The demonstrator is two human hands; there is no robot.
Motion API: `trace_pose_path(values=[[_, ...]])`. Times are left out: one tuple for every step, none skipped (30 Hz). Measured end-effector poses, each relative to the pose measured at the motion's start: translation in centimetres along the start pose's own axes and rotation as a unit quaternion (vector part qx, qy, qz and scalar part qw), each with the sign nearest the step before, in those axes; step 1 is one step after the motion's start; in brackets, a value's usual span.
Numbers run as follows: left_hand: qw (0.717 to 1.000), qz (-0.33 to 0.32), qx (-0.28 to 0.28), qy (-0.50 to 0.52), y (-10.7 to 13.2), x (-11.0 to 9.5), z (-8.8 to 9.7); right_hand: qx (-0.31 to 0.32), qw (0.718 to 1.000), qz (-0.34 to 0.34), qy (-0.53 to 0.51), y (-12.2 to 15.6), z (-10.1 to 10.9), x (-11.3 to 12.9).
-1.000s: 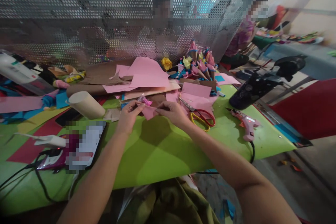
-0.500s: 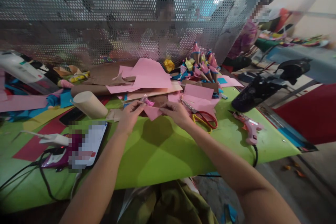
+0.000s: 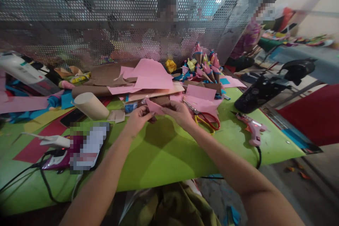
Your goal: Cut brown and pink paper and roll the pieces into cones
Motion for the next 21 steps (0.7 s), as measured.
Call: trace_pose_path(values=[[1.0,0.002,0.005,-0.013,0.06,-0.05,0.05,0.002,1.0,0.0,0.005,0.02,-0.04,-0.02],[1.0,0.002,0.01,-0.029,0.12,-0.09,0.1,0.0,1.0,0.001,0.012,0.03,-0.04,-0.05],[0.999,0.0,0.013,-0.044,0.17,-0.11,0.14,-0.003,1.0,0.002,0.018,0.05,-0.01,-0.08],[0.998,-0.006,0.012,-0.055,0.19,-0.14,0.19,-0.008,1.0,0.003,0.023,0.07,0.02,-0.1],[0.998,-0.015,0.008,-0.059,0.19,-0.16,0.22,-0.011,1.0,0.004,0.027,0.09,0.04,-0.1],[0.998,-0.024,0.002,-0.057,0.17,-0.15,0.25,-0.01,0.999,0.005,0.03,0.13,0.01,-0.09],[0.998,-0.03,-0.003,-0.051,0.13,-0.11,0.25,-0.007,0.999,0.007,0.034,0.17,-0.05,-0.04],[0.998,-0.032,-0.004,-0.047,0.08,-0.04,0.2,-0.002,0.999,0.01,0.037,0.22,-0.14,0.03],[0.998,-0.031,-0.003,-0.046,0.03,0.05,0.14,0.003,0.999,0.014,0.04,0.27,-0.23,0.12],[0.998,-0.03,-0.002,-0.051,0.0,0.12,0.06,0.006,0.999,0.018,0.045,0.31,-0.28,0.2],[0.998,-0.029,0.001,-0.059,-0.02,0.17,-0.03,0.005,0.998,0.02,0.051,0.34,-0.3,0.26],[0.997,-0.027,0.007,-0.065,-0.02,0.2,-0.14,0.001,0.998,0.02,0.056,0.36,-0.27,0.29],[0.997,-0.024,0.014,-0.065,0.0,0.23,-0.25,-0.005,0.998,0.017,0.061,0.36,-0.21,0.29],[0.998,-0.019,0.02,-0.059,0.03,0.26,-0.36,-0.012,0.998,0.014,0.062,0.35,-0.13,0.27],[0.998,-0.014,0.026,-0.049,0.06,0.29,-0.46,-0.018,0.998,0.012,0.06,0.34,-0.07,0.26],[0.999,-0.01,0.031,-0.04,0.09,0.31,-0.54,-0.02,0.998,0.013,0.056,0.34,-0.04,0.27],[0.999,-0.008,0.033,-0.034,0.11,0.32,-0.58,-0.02,0.998,0.016,0.05,0.35,-0.05,0.32],[0.999,-0.009,0.033,-0.034,0.12,0.33,-0.61,-0.017,0.999,0.022,0.046,0.37,-0.1,0.4],[0.998,-0.014,0.034,-0.042,0.13,0.33,-0.61,-0.011,0.999,0.028,0.044,0.41,-0.18,0.48],[0.998,-0.018,0.036,-0.054,0.13,0.35,-0.62,-0.005,0.998,0.034,0.044,0.45,-0.28,0.54],[0.997,-0.02,0.041,-0.066,0.12,0.4,-0.64,-0.002,0.998,0.038,0.046,0.49,-0.35,0.58]])
Point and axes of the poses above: each hand's wrist, its own y-axis away from the middle knuckle, its own z-axis out of the back of the hand, x = y × z, the point moved 4 cm from there along -y, towards the middle knuckle, and after that the axes turned 9 degrees about y, right-handed, at the moved point
